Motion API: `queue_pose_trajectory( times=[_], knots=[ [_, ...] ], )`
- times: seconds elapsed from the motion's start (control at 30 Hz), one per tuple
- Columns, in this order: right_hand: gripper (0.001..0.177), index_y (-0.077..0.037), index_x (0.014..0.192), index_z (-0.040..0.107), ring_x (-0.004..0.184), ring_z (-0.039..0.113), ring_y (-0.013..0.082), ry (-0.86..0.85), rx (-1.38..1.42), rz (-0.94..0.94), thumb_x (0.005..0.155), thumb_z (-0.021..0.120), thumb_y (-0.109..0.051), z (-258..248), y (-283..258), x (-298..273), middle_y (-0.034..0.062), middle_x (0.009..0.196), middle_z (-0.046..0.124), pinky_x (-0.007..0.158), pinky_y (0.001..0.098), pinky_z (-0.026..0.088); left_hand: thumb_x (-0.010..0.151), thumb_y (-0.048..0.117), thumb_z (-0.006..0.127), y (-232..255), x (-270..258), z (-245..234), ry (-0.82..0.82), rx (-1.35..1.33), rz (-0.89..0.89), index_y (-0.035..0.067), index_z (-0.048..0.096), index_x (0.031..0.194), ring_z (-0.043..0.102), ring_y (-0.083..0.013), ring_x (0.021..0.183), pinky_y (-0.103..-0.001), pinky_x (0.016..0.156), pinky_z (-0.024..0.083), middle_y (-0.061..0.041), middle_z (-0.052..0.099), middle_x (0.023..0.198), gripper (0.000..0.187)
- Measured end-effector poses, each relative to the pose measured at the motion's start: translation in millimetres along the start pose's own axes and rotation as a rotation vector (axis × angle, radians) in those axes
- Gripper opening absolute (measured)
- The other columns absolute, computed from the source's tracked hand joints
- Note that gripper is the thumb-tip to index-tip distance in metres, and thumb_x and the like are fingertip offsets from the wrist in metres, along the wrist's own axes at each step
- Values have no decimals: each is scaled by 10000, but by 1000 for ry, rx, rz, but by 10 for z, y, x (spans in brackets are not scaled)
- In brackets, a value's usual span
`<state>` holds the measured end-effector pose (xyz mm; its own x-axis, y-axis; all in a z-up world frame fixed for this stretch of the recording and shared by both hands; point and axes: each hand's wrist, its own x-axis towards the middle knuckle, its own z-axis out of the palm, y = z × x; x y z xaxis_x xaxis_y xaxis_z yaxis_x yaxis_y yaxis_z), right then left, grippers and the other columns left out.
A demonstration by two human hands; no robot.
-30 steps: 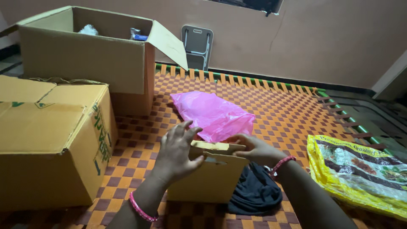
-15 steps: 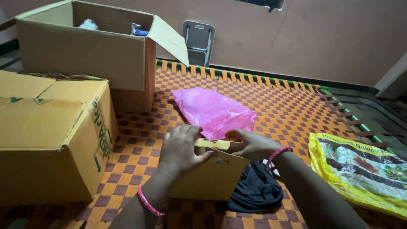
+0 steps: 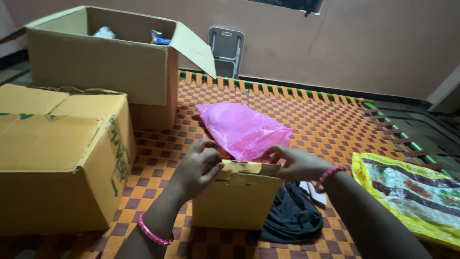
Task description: The person unpacks various items from a cardboard box onto a woven cot, including containers, a tray, and plates. They then wipe the plates with a dark cloth and place them into a smaller box.
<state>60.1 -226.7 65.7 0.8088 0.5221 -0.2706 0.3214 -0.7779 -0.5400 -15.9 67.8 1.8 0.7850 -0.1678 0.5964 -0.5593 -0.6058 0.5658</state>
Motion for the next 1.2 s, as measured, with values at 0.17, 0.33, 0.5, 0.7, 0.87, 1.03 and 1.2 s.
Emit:
queue_pose_trajectory(
  times=[0.17, 0.33, 0.5, 0.7, 0.87, 1.03, 1.2],
  knots=[
    [764, -232, 1494, 435, 1058, 703, 191, -28, 120, -58, 809, 767, -160, 82, 250, -48, 20, 1297, 601, 879, 329, 619, 823, 54, 761, -216, -107, -81, -28, -21, 153, 99, 747, 960, 613, -327, 1198, -395, 943, 561, -143, 602, 1319, 145],
    [646, -97, 1450, 467, 1076, 655, 171, -138, 480, -199, 863, 734, -73, 152, 639, 54, 111, 1245, 665, 914, 332, 558, 845, -33, 669, -299, -43, -64, -89, -39, 49, 105, 743, 1022, 688, -269, 1115, -340, 925, 605, -84, 640, 1310, 236],
    [664, -108, 1410, 515, 1017, 732, 209, -21, 344, 43, 807, 793, -89, 249, 515, 148, 134, 1106, 757, 910, 357, 600, 827, 35, 746, -332, 19, -65, -144, 63, 35, 104, 745, 997, 713, -261, 1036, -333, 869, 611, -60, 670, 1235, 183],
    [625, -77, 1335, 593, 1131, 712, 202, 119, 194, 39, 764, 843, -120, 425, 285, 214, 96, 1219, 736, 984, 333, 599, 821, 41, 718, -280, -49, 1, 60, 248, 368, 135, 748, 1139, 671, -287, 1133, -396, 955, 569, -46, 681, 1249, 334],
    [727, -49, 1467, 532, 1349, 567, 259, -59, 725, -178, 813, 789, -232, 406, 492, 139, 138, 1404, 646, 1111, 403, 454, 840, 237, 795, -167, -126, -14, -35, 255, 289, 170, 707, 1188, 629, -272, 1152, -416, 976, 533, -44, 672, 1240, 365],
    [947, -145, 1535, 345, 1418, 484, 280, -116, 625, -285, 749, 861, -253, 369, 591, 180, 130, 1486, 547, 1149, 454, 432, 792, 252, 797, -30, -92, 23, -119, 285, 128, 238, 544, 1464, 574, -298, 1172, -434, 962, 512, -63, 611, 1300, 718],
    [911, -151, 1534, 364, 1375, 532, 302, -19, 576, -222, 758, 838, -203, 443, 580, 209, 150, 1452, 565, 1115, 432, 494, 847, 407, 780, 55, -20, 35, -210, 341, -35, 332, 452, 1516, 545, -295, 1232, -435, 1039, 486, -58, 569, 1347, 749]
  ],
)
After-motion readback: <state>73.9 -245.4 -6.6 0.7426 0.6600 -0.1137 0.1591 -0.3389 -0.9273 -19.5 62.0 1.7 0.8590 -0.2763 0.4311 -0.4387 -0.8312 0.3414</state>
